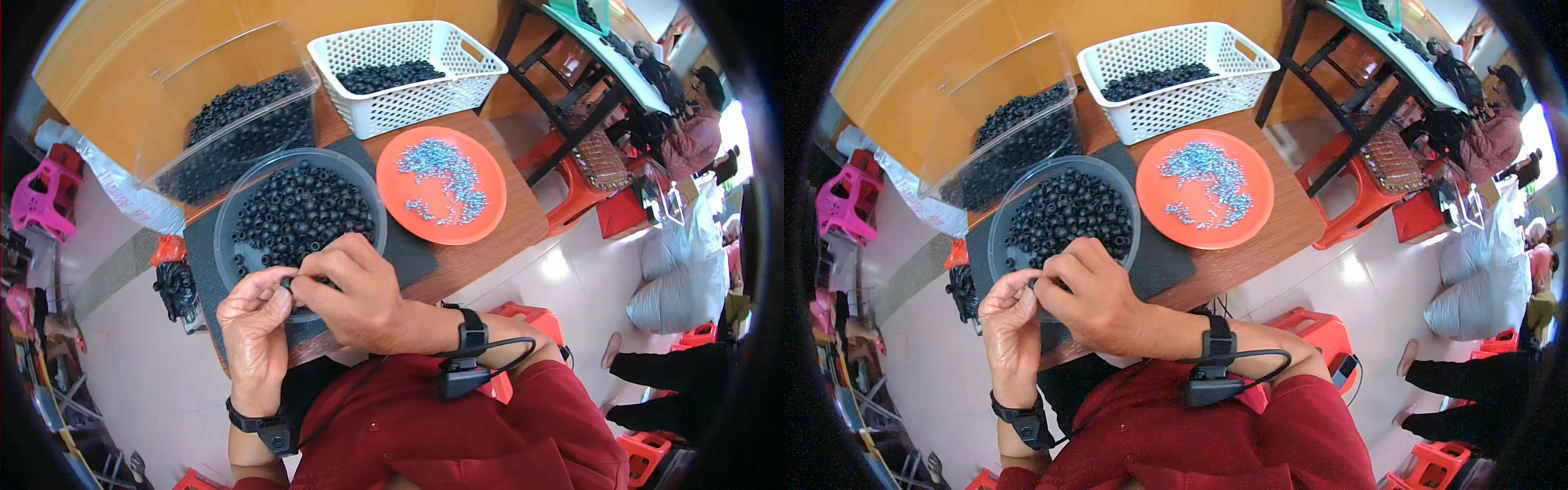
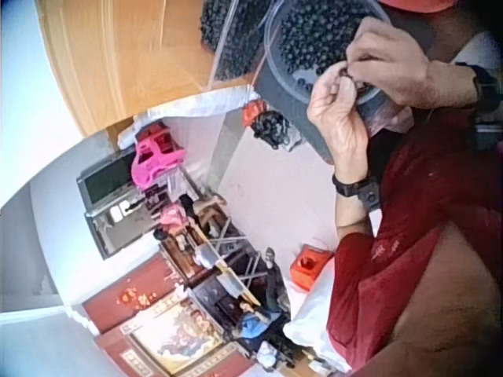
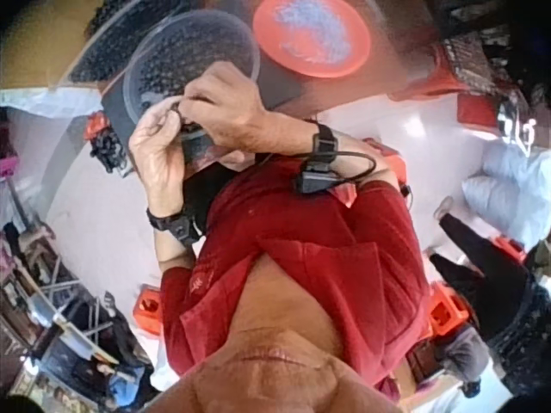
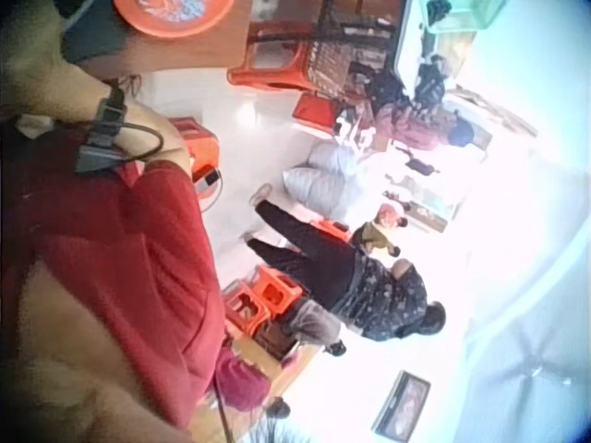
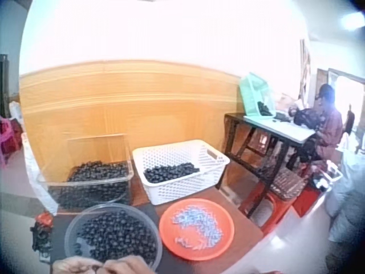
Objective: Sorting small black plastic rings and placing them into different containers.
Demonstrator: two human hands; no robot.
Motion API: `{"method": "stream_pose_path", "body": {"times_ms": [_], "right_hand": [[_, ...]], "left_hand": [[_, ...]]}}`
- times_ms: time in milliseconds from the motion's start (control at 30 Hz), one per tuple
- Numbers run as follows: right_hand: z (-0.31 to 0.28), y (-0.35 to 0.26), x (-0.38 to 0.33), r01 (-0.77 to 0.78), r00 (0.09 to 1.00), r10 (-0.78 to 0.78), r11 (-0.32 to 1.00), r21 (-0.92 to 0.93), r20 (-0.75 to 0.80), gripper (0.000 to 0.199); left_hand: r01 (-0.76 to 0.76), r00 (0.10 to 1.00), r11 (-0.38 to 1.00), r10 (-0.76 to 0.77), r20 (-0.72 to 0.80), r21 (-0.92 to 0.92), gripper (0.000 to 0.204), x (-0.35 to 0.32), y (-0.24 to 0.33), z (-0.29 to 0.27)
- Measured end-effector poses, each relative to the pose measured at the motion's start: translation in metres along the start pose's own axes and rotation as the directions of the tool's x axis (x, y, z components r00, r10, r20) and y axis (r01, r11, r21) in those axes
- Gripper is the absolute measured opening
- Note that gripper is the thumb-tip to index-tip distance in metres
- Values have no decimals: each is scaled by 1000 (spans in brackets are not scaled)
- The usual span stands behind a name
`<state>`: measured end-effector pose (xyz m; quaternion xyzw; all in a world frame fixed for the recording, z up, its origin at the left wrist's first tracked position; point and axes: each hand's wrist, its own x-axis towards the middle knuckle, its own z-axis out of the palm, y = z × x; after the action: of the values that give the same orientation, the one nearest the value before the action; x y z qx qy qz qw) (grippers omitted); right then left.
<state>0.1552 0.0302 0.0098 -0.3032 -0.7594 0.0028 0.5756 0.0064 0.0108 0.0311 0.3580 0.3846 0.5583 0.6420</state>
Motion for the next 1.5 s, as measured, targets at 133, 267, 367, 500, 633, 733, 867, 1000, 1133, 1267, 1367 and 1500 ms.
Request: {"method": "stream_pose_path", "body": {"times_ms": [133,267,367,500,633,733,867,1000,1133,1267,1367,1500], "right_hand": [[-9,-3,-3,-1,1000,2,1000,-29,23,26],[-39,18,-7,-26,994,40,990,-136,104,27],[-81,51,-14,-167,957,229,937,-308,179,24],[-128,90,-27,-236,926,348,838,-492,148,17],[-142,98,-29,-327,862,480,774,-542,164,12],[-141,110,-40,-172,832,444,775,-607,331,13],[-132,110,-38,-204,825,466,772,-602,319,13],[-136,110,-38,-265,838,480,774,-574,260,14],[-134,112,-43,-242,840,459,795,-556,291,14],[-125,114,-41,-226,821,469,790,-570,325,12],[-120,117,-41,-193,826,451,791,-581,339,9],[-117,119,-43,-120,813,438,770,-626,384,8]], "left_hand": [[-8,1000,1000,8,-4,6,24,0,-6,-2],[-5,1000,999,5,9,51,27,0,-10,-6],[-51,999,992,52,-6,113,28,1,-12,-13],[-84,996,977,89,-21,196,25,2,-16,-14],[-55,998,981,62,-29,185,23,3,-18,-16],[-62,997,981,71,-43,185,23,3,-18,-16],[-51,997,980,61,-46,192,22,4,-19,-17],[-49,996,978,63,-65,204,22,2,-17,-16],[-40,997,979,53,-60,199,21,5,-18,-15],[-39,995,982,55,-81,183,24,4,-18,-14],[-41,995,984,56,-83,174,23,4,-18,-14],[-45,995,982,61,-84,184,22,3,-18,-14]]}}
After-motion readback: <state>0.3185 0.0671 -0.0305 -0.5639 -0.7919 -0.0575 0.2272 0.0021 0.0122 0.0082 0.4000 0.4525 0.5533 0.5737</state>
